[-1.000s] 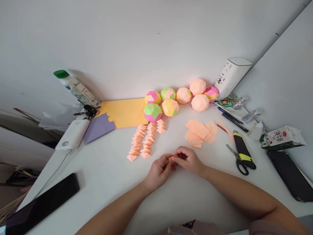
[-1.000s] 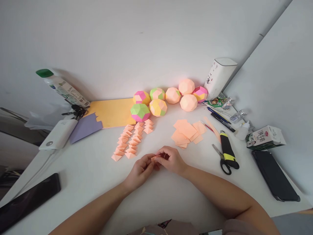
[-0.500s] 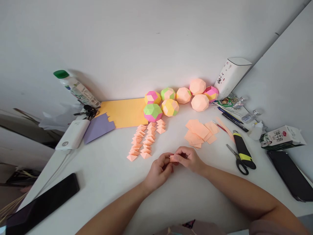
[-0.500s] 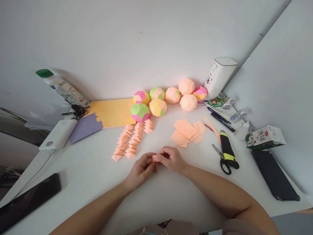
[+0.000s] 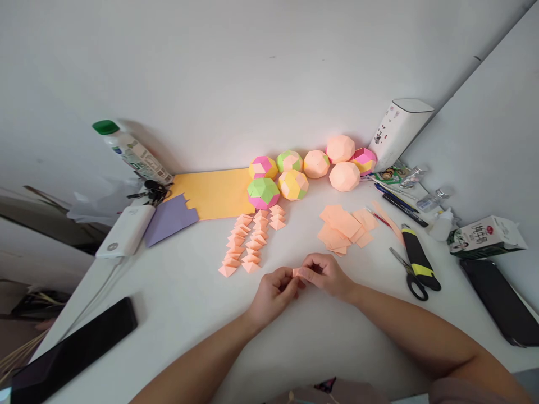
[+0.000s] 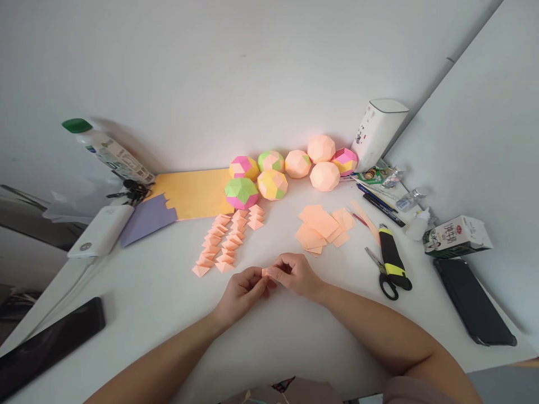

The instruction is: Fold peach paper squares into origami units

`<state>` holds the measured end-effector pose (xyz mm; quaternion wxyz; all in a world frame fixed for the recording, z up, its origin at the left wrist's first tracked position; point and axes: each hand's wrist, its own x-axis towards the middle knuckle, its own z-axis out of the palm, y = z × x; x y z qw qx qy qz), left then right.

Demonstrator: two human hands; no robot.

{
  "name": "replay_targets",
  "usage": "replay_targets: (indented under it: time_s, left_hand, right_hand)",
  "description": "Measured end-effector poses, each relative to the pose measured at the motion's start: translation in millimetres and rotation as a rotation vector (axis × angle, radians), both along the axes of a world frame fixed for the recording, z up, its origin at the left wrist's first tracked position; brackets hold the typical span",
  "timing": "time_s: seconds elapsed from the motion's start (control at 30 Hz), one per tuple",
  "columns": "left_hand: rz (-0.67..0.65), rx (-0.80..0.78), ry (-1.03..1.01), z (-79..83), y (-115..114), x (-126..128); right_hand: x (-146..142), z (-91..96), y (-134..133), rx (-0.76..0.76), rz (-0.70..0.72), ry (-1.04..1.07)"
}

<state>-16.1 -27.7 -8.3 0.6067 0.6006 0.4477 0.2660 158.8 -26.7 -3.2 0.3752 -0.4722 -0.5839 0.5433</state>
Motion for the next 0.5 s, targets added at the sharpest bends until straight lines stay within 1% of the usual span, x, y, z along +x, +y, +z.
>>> replay_targets:
  time_s: [0.1,0.3,0.5]
  left_hand:
    - [-0.020,0.018,-0.022,1.6,0.4,0.0]
    - [-0.004,-0.014,-0.037,5.3,1.1,0.6]
    - [-0.013,-0.023,-0.038,2.1,1.3,-0.3]
  right_hand:
    - [-0.3,0.6,0.0,0.017,0.010,0.001]
    - [-0.6,0.2,1.1,0.078,-0.028,-0.034]
    - [-1.3,-0.1,1.3,0.095,-0.053,-0.035]
